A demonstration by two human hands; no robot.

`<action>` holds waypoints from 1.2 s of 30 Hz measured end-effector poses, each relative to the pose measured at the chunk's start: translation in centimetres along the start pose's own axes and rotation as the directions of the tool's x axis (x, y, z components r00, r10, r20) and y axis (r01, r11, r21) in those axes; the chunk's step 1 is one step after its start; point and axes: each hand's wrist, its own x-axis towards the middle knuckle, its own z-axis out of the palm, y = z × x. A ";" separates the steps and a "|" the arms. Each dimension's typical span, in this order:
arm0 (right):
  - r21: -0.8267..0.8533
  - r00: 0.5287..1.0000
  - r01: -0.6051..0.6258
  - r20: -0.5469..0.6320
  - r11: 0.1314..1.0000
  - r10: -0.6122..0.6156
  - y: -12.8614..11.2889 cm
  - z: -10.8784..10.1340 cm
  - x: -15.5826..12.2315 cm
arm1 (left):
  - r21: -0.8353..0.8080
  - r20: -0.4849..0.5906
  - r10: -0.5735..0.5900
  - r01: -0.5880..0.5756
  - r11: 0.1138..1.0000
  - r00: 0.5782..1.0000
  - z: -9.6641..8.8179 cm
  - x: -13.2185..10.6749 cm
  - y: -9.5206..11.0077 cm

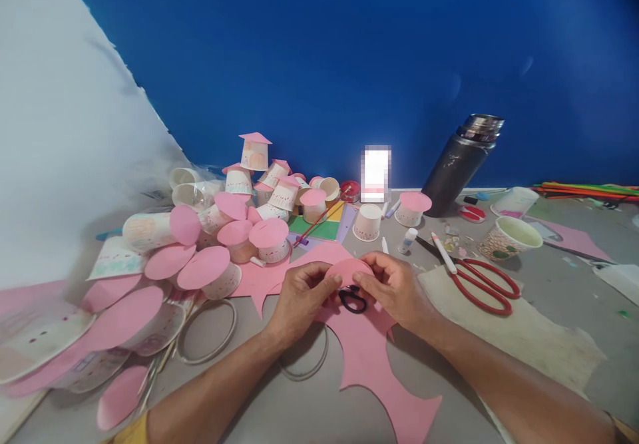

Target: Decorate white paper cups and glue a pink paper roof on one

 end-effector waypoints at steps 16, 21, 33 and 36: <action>-0.042 0.999 0.014 0.053 0.999 -0.012 0.6 -0.3 0.2 | -0.038 -0.014 -0.017 0.017 0.999 1.000 0.1 0.0 0.4; -0.079 0.999 0.016 0.043 0.997 -0.013 0.5 -0.4 0.2 | -0.022 -0.007 -0.025 0.024 0.999 1.000 0.1 0.0 0.2; -0.096 0.997 0.005 0.078 0.995 0.002 -0.5 -0.3 -0.2 | 0.068 -0.019 0.005 -0.004 0.998 1.000 -0.1 0.3 -0.3; -0.032 0.989 -0.025 0.148 0.999 0.029 -0.5 -0.4 -0.2 | 0.072 -0.032 0.028 -0.026 0.997 0.999 -0.3 0.2 -0.2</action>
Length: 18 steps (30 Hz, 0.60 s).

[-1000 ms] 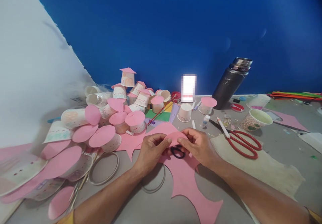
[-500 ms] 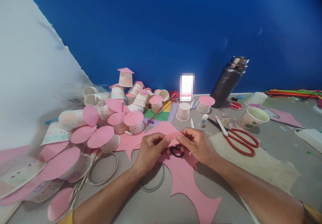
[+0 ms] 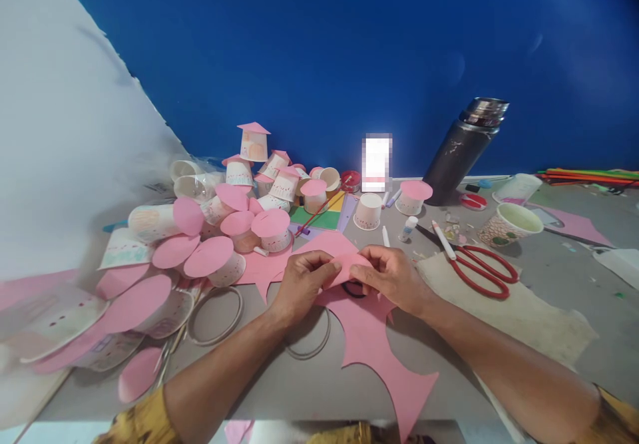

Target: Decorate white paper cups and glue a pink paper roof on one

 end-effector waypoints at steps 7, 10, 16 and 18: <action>0.009 0.991 -0.066 0.114 0.998 0.065 0.5 0.0 0.2 | 0.001 0.012 0.014 -0.014 1.000 1.000 0.0 -0.2 0.3; 0.083 0.988 -0.089 0.130 0.993 0.078 0.4 0.1 0.2 | -0.036 0.003 0.003 -0.002 0.999 1.000 0.1 -0.3 0.1; 0.165 0.979 -0.162 0.151 0.973 0.138 0.3 0.0 0.3 | -0.025 -0.006 0.003 -0.003 1.000 1.000 0.1 -0.3 0.1; 0.213 0.978 -0.172 0.154 0.962 0.141 0.4 -0.1 0.4 | -0.036 -0.012 -0.006 0.006 0.999 1.000 0.0 -0.2 0.1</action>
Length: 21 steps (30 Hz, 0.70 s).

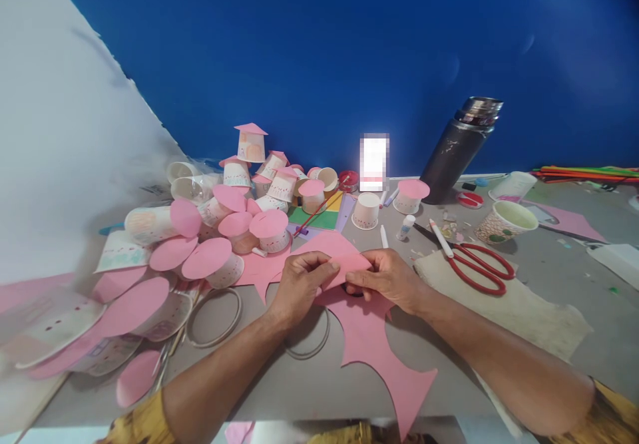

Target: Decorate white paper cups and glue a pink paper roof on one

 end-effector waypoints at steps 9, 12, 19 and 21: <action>-0.064 1.000 0.004 -0.013 0.998 -0.005 0.0 -0.3 0.0 | -0.083 0.072 -0.068 0.074 0.994 0.995 0.1 0.1 -0.2; -0.076 1.000 -0.016 0.005 0.997 0.016 0.0 -0.1 -0.1 | -0.069 0.055 -0.050 0.054 0.996 0.997 0.1 0.2 -0.3; 0.016 0.999 -0.017 0.029 1.000 0.016 0.2 0.5 -0.1 | -0.154 -0.017 -0.090 0.086 0.984 0.996 0.1 0.1 -0.3; 0.002 1.000 -0.017 -0.009 1.000 0.017 0.3 0.6 -0.1 | -0.185 -0.026 -0.112 0.105 0.977 0.993 0.2 0.1 -0.2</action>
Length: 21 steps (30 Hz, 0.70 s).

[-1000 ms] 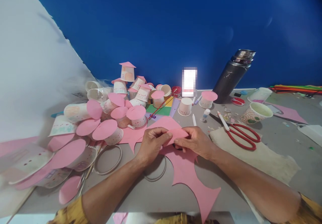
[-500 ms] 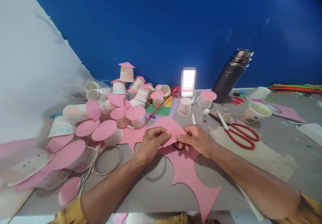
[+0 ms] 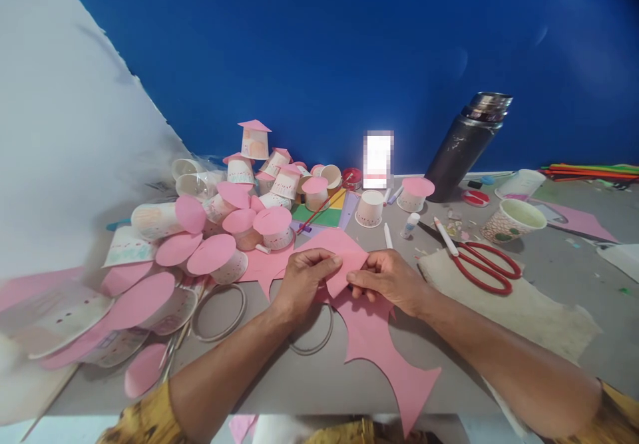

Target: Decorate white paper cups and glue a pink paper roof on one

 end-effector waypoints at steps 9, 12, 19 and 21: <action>-0.172 0.988 0.135 -0.049 0.976 -0.145 0.1 0.1 -0.1 | -0.330 0.050 -0.152 0.160 0.930 0.987 0.7 0.0 0.1; -0.218 0.981 0.169 -0.053 0.961 -0.185 -0.1 0.1 -0.3 | -0.321 0.050 -0.137 0.146 0.936 0.989 0.7 -0.1 0.3; -0.191 0.982 0.180 -0.016 0.965 -0.187 -0.2 0.0 -0.4 | -0.317 0.027 -0.103 0.106 0.943 0.994 0.7 -0.1 0.5; -0.169 0.986 0.156 -0.022 0.973 -0.162 -0.2 0.0 -0.3 | -0.293 0.008 -0.090 0.088 0.952 0.996 0.6 0.0 0.4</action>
